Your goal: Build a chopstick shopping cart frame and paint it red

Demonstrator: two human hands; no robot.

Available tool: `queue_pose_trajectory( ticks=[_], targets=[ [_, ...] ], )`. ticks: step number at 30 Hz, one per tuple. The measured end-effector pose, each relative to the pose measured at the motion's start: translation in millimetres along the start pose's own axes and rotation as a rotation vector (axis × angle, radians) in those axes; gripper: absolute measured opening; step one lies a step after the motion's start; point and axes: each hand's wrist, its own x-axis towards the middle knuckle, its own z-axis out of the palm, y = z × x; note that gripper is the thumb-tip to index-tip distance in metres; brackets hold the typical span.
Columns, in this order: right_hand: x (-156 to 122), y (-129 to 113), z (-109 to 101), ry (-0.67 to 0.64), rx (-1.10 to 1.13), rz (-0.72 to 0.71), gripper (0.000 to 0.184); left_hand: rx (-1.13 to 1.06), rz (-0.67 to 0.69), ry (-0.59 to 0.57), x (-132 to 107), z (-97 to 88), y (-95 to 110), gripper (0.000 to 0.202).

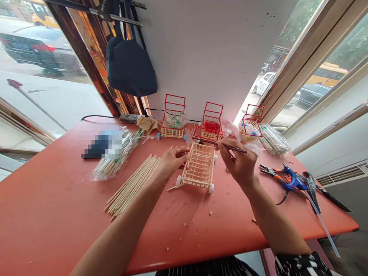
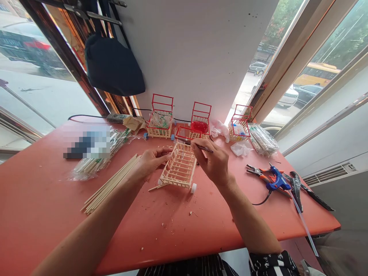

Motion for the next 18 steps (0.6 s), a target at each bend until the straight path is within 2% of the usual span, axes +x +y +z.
queue_pose_trajectory(
  ticks=[8, 13, 18],
  targets=[
    [-1.8, -6.4, -6.2, 0.02, -0.052, -0.028, 0.013, 0.004, 0.015, -0.008, -0.5, -1.2, -0.1, 0.054],
    [-5.6, -1.5, 0.3, -0.003, -0.05, -0.097, 0.011, 0.002, 0.012, 0.003, -0.1, 1.3, 1.4, 0.056],
    [-7.5, 3.9, 4.9, -0.013, -0.059, -0.086, 0.012, -0.008, 0.002, -0.001, -0.8, 1.9, 3.0, 0.056]
  ],
)
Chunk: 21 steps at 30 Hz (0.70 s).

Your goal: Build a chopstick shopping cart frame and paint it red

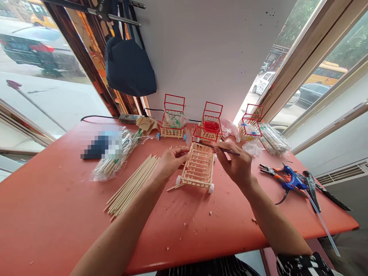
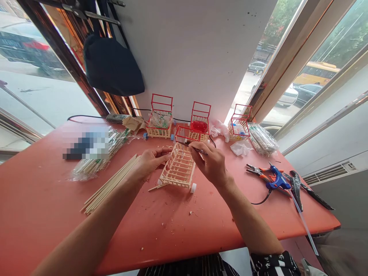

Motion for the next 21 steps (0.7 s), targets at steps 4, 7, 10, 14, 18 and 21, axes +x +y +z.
queue_pose_trajectory(
  ticks=[4, 7, 10, 14, 18, 21],
  targets=[
    [2.2, -0.9, -3.2, 0.013, 0.015, 0.008, 0.014, 0.001, 0.002, 0.009, 0.8, -1.9, -1.9, 0.057],
    [4.4, -1.9, -6.7, 0.028, 0.038, 0.033, 0.014, 0.011, 0.005, -0.003, 1.4, -3.2, -3.7, 0.058],
    [5.3, -2.9, -9.7, 0.032, 0.036, 0.069, 0.014, 0.011, 0.007, -0.012, 1.7, -3.5, -4.3, 0.057],
    [4.6, -5.2, -11.6, 0.036, 0.038, 0.091, 0.013, -0.002, 0.011, -0.004, 1.8, -3.0, -4.4, 0.057],
    [3.8, -4.7, -9.4, 0.038, 0.08, 0.099, 0.012, 0.005, 0.014, -0.015, 2.0, -3.5, -5.4, 0.056],
    [4.2, -2.8, -8.4, 0.046, 0.1, 0.134, 0.014, 0.016, 0.021, -0.024, 2.0, -4.2, -6.1, 0.053]
  ],
)
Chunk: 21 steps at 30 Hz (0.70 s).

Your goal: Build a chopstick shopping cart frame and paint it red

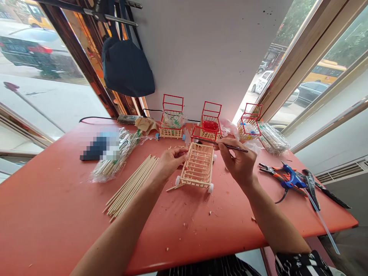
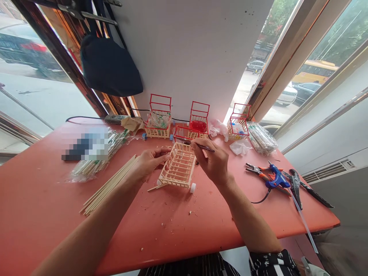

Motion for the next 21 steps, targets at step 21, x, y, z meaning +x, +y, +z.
queue_pose_trajectory(
  ticks=[21],
  targets=[
    [-2.1, 2.8, 0.4, 0.085, 0.035, 0.142, 0.02, -0.022, -0.018, 0.012, 0.0, 1.6, 1.0, 0.059]
  ],
)
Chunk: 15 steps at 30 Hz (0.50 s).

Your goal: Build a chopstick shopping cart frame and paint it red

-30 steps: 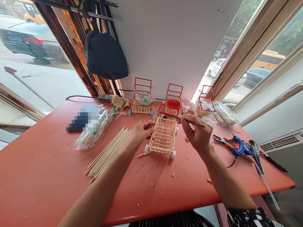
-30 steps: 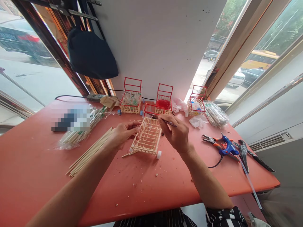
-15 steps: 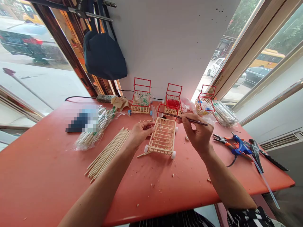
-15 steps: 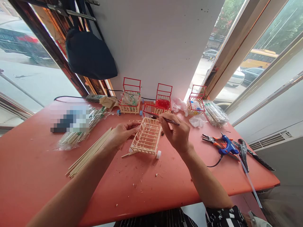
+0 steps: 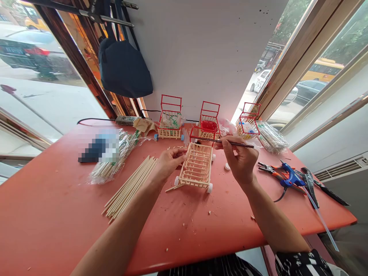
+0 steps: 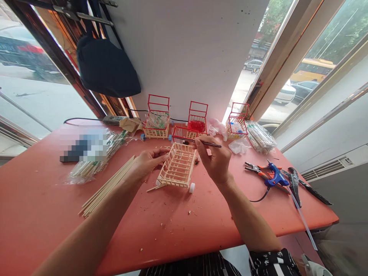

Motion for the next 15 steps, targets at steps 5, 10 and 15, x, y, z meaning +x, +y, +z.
queue_pose_trajectory(
  ticks=[5, 10, 15],
  targets=[
    [-0.4, 1.6, 0.0, -0.017, 0.021, 0.002, 0.016, -0.003, -0.005, -0.011, -1.2, 0.4, 1.6, 0.06],
    [-4.4, 3.5, -17.7, 0.028, 0.038, 0.073, 0.015, -0.014, -0.016, 0.02, -4.2, 2.8, 5.3, 0.062],
    [-13.9, 11.5, -38.1, 0.18, 0.154, 0.286, 0.017, -0.092, -0.046, 0.056, -5.6, 8.2, 3.2, 0.064]
  ],
)
